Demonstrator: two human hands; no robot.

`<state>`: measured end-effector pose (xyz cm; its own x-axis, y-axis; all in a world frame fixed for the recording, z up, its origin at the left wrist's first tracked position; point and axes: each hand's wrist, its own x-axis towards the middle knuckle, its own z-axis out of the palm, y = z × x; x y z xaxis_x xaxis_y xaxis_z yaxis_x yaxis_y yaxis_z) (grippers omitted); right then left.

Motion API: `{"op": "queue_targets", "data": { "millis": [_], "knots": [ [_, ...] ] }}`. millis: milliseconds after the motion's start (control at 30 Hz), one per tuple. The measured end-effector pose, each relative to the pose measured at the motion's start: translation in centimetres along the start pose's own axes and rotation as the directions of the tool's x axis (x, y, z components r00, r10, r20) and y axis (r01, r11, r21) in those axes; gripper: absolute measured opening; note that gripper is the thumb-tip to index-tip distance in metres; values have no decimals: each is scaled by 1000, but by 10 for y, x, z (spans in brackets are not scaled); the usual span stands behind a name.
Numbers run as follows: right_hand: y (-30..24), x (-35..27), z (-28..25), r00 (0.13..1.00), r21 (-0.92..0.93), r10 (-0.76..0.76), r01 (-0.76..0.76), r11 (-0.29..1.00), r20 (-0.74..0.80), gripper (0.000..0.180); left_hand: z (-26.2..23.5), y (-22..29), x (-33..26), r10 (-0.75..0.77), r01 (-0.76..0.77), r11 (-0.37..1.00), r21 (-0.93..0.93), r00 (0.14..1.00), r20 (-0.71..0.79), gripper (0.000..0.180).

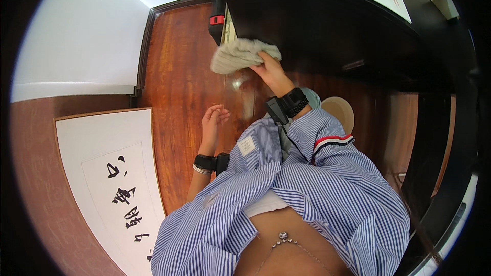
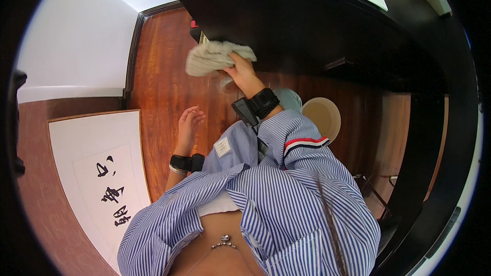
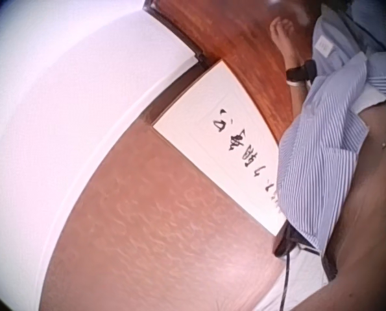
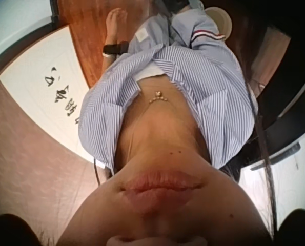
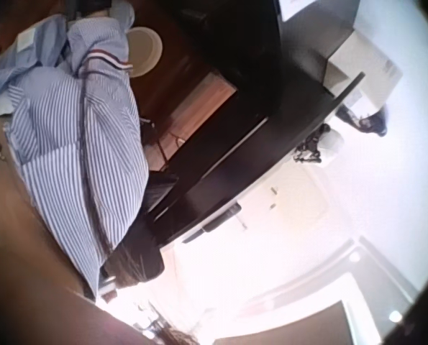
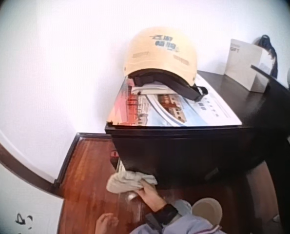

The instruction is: The person wipes a black table surface with a cloth, moves a bowl and papers aside, and cleans the underside of the table while kneeling. The person also handles a helmet and a stack of papers during the cleaning process.

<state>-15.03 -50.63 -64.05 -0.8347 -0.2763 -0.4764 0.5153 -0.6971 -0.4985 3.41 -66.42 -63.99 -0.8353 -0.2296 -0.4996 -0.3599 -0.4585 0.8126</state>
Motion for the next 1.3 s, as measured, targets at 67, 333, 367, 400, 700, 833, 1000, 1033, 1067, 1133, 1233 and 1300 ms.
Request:
{"op": "queue_targets", "data": {
  "millis": [67,333,367,400,700,833,1000,1033,1067,1133,1233,1300],
  "knots": [
    [-3,-8,18,962,64,-35,18,998,270,26,0,0,1,-12,12,1000,19,1000,5,19],
    [29,25,-39,908,-469,-223,379,798,354,37,-4,0,-6,-2,4,998,65,999,-43,20],
    [29,27,-61,888,-639,-227,447,625,399,40,-2,-1,-6,-21,26,997,79,998,-60,21],
    [30,31,-79,860,-754,-225,510,414,459,43,-1,-1,-5,-15,20,997,79,998,-59,21],
    [22,69,-180,945,-960,-200,275,55,259,56,9,0,-13,2,12,996,94,990,-142,20],
    [-2,70,-212,955,-986,-253,164,25,153,58,19,3,-11,-14,28,996,81,987,-162,18],
    [-34,64,-286,852,-931,-460,343,129,250,46,28,5,-3,-6,23,990,138,993,-121,21],
    [-39,63,-308,829,-940,-529,303,158,179,44,29,5,-3,4,14,988,155,993,-116,22],
    [-51,66,-331,800,-932,-575,321,165,174,42,30,5,-2,-12,29,988,149,994,-110,21],
    [-68,68,-364,732,-920,-661,355,168,162,38,32,3,-1,-38,50,991,122,994,-101,18],
    [-102,53,-382,845,-959,-454,244,-141,282,40,35,-1,1,-54,64,987,145,996,-73,18],
    [-108,42,-364,877,-967,-409,218,-130,253,38,38,-3,2,-51,63,983,172,996,-77,18]
  ]
}}
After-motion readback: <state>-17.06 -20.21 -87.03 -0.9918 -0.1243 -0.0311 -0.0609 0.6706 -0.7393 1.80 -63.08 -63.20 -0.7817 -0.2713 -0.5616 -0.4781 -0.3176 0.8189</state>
